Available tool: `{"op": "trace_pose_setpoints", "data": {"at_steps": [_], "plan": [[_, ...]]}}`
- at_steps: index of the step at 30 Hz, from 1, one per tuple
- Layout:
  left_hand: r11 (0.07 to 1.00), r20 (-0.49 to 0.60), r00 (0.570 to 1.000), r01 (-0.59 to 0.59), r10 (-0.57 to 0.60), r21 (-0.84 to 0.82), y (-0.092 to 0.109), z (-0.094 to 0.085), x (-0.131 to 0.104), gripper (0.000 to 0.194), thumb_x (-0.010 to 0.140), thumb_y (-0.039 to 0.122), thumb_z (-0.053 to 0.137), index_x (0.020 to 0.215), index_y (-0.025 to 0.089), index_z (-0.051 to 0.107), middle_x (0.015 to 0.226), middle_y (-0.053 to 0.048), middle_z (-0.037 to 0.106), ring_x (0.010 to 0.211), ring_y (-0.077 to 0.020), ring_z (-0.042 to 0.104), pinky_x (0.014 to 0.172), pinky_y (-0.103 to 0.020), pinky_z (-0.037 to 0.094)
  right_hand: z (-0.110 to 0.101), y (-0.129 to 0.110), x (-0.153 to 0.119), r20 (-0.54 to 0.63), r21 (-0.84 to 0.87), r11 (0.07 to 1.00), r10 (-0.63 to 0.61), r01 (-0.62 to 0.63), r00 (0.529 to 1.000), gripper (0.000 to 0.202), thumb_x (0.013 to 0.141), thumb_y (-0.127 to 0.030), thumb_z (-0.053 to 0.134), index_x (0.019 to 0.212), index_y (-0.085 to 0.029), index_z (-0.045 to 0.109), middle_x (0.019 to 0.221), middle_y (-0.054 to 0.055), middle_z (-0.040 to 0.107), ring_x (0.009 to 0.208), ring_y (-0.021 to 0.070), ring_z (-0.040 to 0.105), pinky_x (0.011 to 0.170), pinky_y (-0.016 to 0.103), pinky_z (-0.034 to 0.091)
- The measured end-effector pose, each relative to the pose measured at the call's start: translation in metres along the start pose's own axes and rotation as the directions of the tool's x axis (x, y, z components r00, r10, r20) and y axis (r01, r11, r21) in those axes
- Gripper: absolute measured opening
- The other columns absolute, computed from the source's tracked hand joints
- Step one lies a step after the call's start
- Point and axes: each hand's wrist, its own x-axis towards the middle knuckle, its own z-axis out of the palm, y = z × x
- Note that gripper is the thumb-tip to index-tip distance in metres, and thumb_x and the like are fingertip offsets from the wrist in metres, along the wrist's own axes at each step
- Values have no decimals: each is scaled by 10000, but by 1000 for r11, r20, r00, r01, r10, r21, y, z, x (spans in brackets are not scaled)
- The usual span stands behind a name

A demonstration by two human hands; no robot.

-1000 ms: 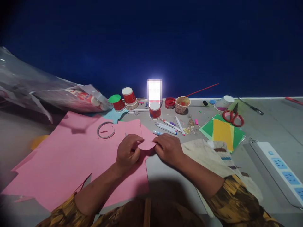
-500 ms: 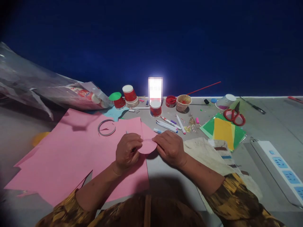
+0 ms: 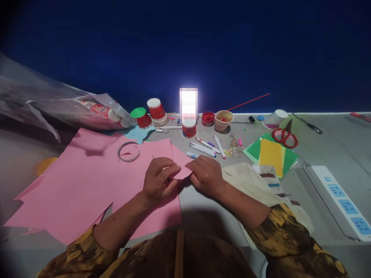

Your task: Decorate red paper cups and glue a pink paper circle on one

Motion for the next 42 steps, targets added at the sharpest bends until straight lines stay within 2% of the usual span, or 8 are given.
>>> {"op": "trace_pose_setpoints", "data": {"at_steps": [6,10,15,19,23,27,33,42], "plan": [[1000,10,1000,-28,28,8,2,-1,2,295,895,160,701,1176,221,636,986,-71,696,939,-235,653,832,-397,527,2,1,-3,38,-10,1000,28,-28,999,166,928,-174,598,942,-224,756,823,47,793,749,226,630,713,374,408],[1000,-1,1000,-18,18,11,-2,-2,1,178,955,174,627,1126,220,642,939,-65,698,912,-224,654,802,-382,508,0,0,-3,2,16,1000,-2,2,1000,184,914,-137,597,982,-213,750,852,48,799,752,225,647,707,375,434],[998,-51,998,-47,49,41,-2,-3,2,69,989,220,619,1047,222,656,848,-42,716,859,-216,659,787,-387,472,-10,-4,0,-122,17,993,-112,115,986,253,941,-164,635,1183,-194,701,1043,92,808,873,238,698,774,385,518],[996,-40,997,-65,67,56,-1,-6,3,142,944,173,643,1075,221,665,885,-52,730,878,-222,660,805,-399,487,-16,-7,-1,-188,34,977,-200,210,962,207,922,-140,714,1118,-202,695,990,76,811,835,215,692,741,363,546],[995,-19,996,-87,88,44,-2,-10,3,160,942,183,655,1096,213,683,876,-54,735,900,-229,657,823,-412,495,-16,-8,-2,-215,31,966,-242,255,946,169,933,-126,700,1084,-203,696,963,68,817,825,202,703,721,352,560],[993,-10,994,-111,111,28,-3,-13,4,125,988,251,637,1088,208,699,845,-51,744,908,-234,664,837,-427,499,-17,-8,-2,-235,43,964,-245,261,941,143,943,-132,685,1068,-198,702,945,71,820,803,204,693,699,353,565],[993,-44,992,-115,117,35,1,-13,5,163,940,108,690,1065,211,709,841,-26,781,890,-214,687,835,-417,514,-16,-6,-3,-238,80,964,-228,253,944,133,956,-145,678,1071,-198,717,956,74,823,809,207,691,702,358,571],[994,-17,994,-105,105,-6,3,-13,5,165,959,110,675,1090,203,712,880,-30,802,879,-205,707,856,-436,535,-16,-5,-4,-217,130,962,-209,241,954,167,943,-137,701,1094,-203,726,980,77,827,830,211,699,718,367,577]]}}
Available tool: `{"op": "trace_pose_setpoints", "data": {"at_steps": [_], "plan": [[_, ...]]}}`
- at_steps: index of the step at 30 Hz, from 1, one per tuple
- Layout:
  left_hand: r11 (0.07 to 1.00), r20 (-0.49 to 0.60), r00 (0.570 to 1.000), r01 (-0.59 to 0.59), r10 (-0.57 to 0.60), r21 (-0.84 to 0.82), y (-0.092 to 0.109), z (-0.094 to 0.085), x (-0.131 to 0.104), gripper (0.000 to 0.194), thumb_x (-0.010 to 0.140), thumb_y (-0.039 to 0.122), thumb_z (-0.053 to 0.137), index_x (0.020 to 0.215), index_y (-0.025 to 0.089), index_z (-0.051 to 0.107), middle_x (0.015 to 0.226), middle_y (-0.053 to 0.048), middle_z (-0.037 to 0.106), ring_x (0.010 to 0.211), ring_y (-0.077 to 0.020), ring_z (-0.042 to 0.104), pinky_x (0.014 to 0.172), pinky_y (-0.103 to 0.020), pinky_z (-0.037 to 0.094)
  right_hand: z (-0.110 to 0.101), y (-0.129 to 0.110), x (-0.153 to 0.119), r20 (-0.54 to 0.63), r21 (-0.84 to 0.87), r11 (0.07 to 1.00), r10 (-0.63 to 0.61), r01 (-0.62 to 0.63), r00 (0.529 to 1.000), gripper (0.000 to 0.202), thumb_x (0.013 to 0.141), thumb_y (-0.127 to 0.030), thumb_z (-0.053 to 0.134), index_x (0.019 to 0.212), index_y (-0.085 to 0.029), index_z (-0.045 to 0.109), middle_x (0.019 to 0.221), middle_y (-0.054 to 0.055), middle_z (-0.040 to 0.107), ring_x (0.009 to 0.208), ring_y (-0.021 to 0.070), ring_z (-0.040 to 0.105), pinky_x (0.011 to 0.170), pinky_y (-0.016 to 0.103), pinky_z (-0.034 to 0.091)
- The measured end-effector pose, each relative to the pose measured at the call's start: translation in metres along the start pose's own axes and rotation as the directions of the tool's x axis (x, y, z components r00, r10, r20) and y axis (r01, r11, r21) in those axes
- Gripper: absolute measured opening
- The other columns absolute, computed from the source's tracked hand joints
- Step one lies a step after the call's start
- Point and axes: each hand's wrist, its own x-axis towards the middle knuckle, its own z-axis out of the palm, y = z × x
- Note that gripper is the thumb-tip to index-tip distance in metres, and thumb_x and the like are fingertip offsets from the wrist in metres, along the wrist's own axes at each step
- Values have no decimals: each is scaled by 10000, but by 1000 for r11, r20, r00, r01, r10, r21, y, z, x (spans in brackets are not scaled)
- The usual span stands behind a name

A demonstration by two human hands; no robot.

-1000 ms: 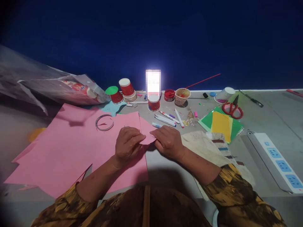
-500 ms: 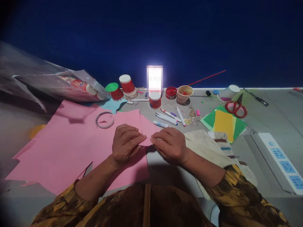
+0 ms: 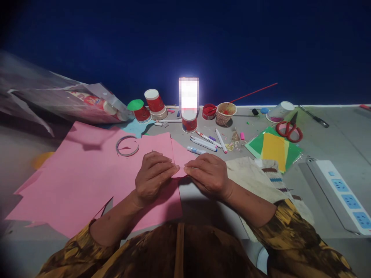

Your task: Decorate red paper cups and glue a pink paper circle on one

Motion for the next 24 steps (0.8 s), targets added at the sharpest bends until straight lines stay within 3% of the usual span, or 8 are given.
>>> {"op": "trace_pose_setpoints", "data": {"at_steps": [24], "plan": [[1000,57,998,4,-3,-5,-5,-3,1,120,942,172,675,1055,205,694,856,-33,780,883,-219,701,892,-448,505,1,1,1,-8,57,998,23,-22,1000,211,930,-120,716,1118,-214,731,991,74,832,835,204,718,739,365,580]]}}
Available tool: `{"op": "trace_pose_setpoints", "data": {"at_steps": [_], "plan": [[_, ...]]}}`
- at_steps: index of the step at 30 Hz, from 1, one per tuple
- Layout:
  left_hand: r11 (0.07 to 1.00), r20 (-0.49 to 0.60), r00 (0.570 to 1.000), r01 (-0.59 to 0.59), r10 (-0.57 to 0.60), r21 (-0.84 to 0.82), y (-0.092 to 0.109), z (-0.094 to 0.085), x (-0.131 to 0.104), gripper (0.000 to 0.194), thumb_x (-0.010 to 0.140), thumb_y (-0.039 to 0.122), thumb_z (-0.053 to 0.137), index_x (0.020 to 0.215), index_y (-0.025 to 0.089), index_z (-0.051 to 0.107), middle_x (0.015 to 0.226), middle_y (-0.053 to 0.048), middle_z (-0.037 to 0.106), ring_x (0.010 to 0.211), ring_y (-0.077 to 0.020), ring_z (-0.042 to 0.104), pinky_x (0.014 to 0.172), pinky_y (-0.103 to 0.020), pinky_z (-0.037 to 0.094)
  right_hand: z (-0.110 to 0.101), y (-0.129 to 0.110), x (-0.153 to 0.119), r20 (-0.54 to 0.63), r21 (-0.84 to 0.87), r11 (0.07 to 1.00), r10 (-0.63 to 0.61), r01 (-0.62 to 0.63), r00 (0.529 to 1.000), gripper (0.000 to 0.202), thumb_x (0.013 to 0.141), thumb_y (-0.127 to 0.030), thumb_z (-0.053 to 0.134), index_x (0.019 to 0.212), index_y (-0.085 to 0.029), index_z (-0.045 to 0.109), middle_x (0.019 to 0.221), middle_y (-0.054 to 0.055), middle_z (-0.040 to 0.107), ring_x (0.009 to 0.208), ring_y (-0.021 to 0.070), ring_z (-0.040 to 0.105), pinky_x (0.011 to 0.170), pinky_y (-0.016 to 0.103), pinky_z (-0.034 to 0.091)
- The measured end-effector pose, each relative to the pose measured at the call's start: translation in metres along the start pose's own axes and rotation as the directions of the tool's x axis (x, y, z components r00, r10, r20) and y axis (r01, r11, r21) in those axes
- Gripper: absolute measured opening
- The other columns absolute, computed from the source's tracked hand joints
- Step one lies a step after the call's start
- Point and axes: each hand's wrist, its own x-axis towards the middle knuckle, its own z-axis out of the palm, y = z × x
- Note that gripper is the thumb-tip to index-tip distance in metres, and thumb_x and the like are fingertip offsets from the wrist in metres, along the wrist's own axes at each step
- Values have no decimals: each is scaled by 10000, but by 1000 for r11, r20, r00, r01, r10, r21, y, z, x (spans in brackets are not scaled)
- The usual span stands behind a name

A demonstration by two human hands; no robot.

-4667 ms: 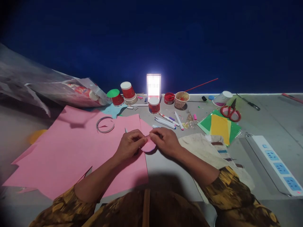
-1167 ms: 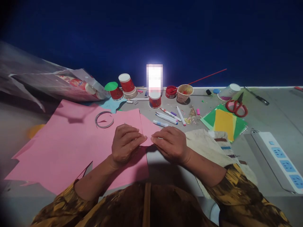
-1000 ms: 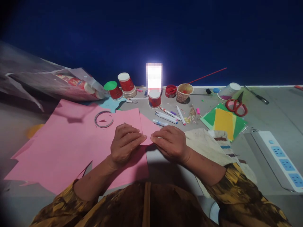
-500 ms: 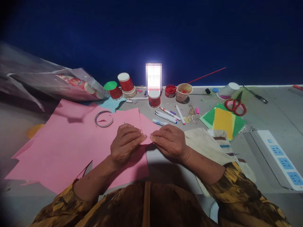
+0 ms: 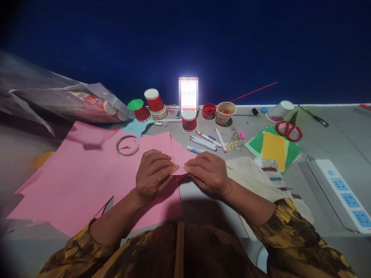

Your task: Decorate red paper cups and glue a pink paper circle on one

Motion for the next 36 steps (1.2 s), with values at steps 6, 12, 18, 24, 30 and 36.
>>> {"op": "trace_pose_setpoints", "data": {"at_steps": [6,12,18,24,30,36], "plan": [[1000,15,1000,-2,1,13,-1,0,0,109,951,201,665,1057,211,687,887,-38,787,903,-218,703,914,-452,503,0,0,0,-2,-20,999,29,-29,1000,212,930,-133,718,1118,-232,731,995,67,830,840,203,710,742,361,579],[999,-9,1000,13,-13,37,-1,3,0,84,934,165,692,994,224,699,825,-12,786,866,-206,706,894,-440,497,0,-2,4,57,-52,998,23,-20,998,199,926,-184,753,1119,-217,719,1019,73,820,871,211,709,795,382,587],[999,22,999,42,-43,27,2,5,1,123,924,168,691,1034,224,693,873,-27,779,904,-214,706,907,-440,503,-1,-2,4,33,-47,999,-15,17,999,199,952,-151,699,1131,-230,729,1024,61,823,870,208,700,775,377,578],[999,4,999,37,-37,11,4,6,2,139,905,140,722,1017,219,700,846,-17,780,893,-211,707,913,-441,501,-3,-5,8,26,-136,990,-34,38,999,123,946,-155,712,1029,-239,744,952,30,825,817,207,685,739,397,509],[996,-7,999,41,-40,84,4,6,-1,125,925,146,711,999,246,703,812,13,785,892,-211,718,950,-461,461,-2,-5,7,37,-133,991,-9,14,999,202,931,-156,723,1117,-232,745,1017,44,823,901,218,679,800,392,515],[994,-21,995,95,-94,58,5,9,-1,166,900,177,680,1060,222,668,945,-64,758,960,-251,689,887,-452,514,-2,-4,2,-34,-163,985,-56,50,998,234,922,-165,740,1134,-263,740,998,24,829,870,219,660,784,396,507]]}}
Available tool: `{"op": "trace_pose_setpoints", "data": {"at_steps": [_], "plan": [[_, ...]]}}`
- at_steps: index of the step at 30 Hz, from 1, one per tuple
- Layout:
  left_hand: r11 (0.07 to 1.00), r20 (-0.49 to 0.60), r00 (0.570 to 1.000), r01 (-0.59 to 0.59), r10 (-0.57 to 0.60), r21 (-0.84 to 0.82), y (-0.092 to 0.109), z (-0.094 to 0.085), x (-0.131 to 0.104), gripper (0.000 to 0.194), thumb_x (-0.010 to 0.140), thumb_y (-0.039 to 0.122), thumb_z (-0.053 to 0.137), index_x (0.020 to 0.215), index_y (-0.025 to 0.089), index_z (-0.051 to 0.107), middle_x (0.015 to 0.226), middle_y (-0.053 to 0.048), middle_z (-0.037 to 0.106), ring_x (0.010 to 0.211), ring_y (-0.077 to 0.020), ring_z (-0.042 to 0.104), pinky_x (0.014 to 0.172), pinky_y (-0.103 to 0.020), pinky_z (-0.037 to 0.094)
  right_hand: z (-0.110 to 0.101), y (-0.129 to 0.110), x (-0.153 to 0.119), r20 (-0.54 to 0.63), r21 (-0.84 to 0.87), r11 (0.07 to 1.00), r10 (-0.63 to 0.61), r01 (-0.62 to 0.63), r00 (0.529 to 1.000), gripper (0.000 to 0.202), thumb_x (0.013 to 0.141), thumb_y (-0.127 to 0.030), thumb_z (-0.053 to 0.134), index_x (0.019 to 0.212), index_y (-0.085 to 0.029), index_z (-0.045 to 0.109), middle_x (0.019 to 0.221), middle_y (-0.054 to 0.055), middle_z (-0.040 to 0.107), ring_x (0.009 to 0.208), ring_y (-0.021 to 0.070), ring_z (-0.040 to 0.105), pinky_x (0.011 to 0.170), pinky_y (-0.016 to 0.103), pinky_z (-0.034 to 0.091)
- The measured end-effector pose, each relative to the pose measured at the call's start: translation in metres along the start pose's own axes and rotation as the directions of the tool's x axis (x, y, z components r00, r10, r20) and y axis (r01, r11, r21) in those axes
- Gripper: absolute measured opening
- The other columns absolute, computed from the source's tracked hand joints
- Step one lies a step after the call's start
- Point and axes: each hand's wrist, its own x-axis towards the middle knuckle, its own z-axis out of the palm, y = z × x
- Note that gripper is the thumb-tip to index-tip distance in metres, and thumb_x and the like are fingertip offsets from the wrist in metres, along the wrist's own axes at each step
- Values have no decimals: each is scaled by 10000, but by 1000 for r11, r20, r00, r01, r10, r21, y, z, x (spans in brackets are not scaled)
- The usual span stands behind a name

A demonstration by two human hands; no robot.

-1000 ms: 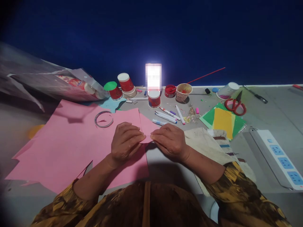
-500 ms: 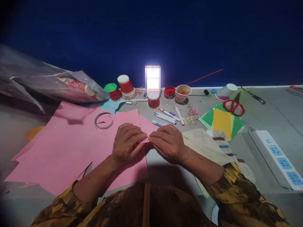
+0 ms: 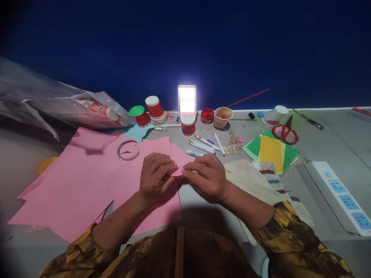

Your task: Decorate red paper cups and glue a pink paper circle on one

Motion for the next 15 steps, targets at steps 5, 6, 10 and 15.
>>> {"op": "trace_pose_setpoints", "data": {"at_steps": [5,6,10,15], "plan": [[999,-33,999,-44,44,-10,1,0,-1,176,908,171,697,1067,247,684,887,-30,752,925,-230,689,898,-445,505,2,-1,-2,24,10,1000,15,-15,1000,265,921,-175,753,1160,-287,725,1007,16,820,883,212,670,800,392,522],[999,-38,998,-50,49,-11,1,-1,-2,182,908,159,705,1063,254,690,864,-18,755,916,-224,691,902,-446,501,2,-1,-2,44,8,999,33,-33,999,262,920,-189,760,1165,-272,718,1023,27,818,898,219,675,812,399,527],[1000,-73,997,-27,27,2,3,-2,0,149,905,164,733,1018,256,704,819,-4,757,901,-224,693,926,-470,495,4,1,0,115,-38,995,92,-88,989,179,943,-193,716,1120,-222,710,1026,56,807,909,233,668,815,416,513],[1000,-48,999,-15,15,9,5,-1,0,169,905,142,733,1036,247,708,882,-14,785,919,-222,694,964,-490,490,6,3,3,139,-66,995,87,-79,986,70,947,-147,669,960,-208,701,895,36,791,831,221,626,755,399,468]]}}
